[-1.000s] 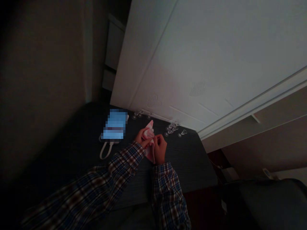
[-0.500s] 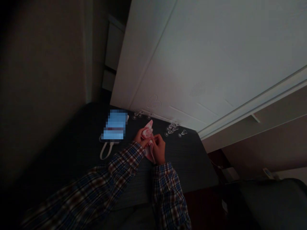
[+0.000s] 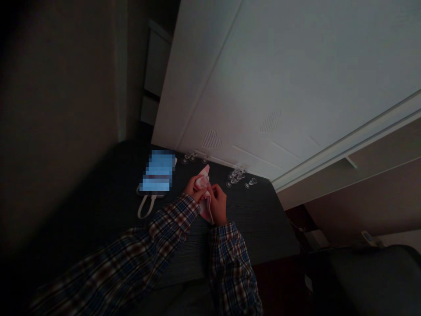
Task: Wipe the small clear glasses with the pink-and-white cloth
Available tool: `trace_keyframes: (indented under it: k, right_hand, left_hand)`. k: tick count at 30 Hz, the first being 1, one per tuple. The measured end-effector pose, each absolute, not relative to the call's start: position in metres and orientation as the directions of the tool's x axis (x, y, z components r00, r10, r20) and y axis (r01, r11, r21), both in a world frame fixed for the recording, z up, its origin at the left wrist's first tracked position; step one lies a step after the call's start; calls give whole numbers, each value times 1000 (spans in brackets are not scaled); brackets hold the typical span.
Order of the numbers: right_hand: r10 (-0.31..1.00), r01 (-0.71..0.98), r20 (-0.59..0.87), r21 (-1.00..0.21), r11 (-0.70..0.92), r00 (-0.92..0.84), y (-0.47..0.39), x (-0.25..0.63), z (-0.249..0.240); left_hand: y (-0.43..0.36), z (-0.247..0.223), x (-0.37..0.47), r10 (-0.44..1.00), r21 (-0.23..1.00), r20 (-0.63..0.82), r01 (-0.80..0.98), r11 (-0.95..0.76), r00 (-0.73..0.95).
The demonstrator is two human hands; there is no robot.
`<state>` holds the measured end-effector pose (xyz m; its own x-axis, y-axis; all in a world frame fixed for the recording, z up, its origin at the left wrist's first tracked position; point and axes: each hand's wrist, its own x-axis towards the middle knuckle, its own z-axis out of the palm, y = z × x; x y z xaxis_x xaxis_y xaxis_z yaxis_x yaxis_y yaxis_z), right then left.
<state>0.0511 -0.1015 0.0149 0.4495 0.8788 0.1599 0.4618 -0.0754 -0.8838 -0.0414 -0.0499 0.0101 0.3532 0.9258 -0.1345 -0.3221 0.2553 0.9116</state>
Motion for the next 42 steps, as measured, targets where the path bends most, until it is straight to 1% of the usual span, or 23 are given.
trace_keyframes:
  k: [6, 13, 20, 23, 29, 42]
  right_hand:
    - [888, 436, 150, -898, -62, 435, -101, 52, 13]
    - [882, 475, 159, -876, -81, 443, -102, 51, 15]
    - [882, 445, 141, -892, -85, 451, -101, 50, 16]
    - [882, 460, 149, -884, -84, 448, -102, 50, 16]
    - [876, 497, 177, -864, -80, 449, -103, 50, 17]
    - [855, 537, 201, -838, -103, 478, -103, 47, 19]
  left_hand:
    - [-51, 12, -41, 923, 913, -154, -306, 270, 353]
    - [-51, 15, -42, 923, 903, -176, -316, 290, 342]
    - [-50, 12, -38, 924, 897, -198, -319, 305, 326]
    - [-50, 10, -36, 926, 892, -206, -328, 311, 317]
    - [-50, 10, -37, 926, 879, -167, -374, 295, 338]
    - [-49, 10, -36, 925, 886, -192, -347, 307, 328]
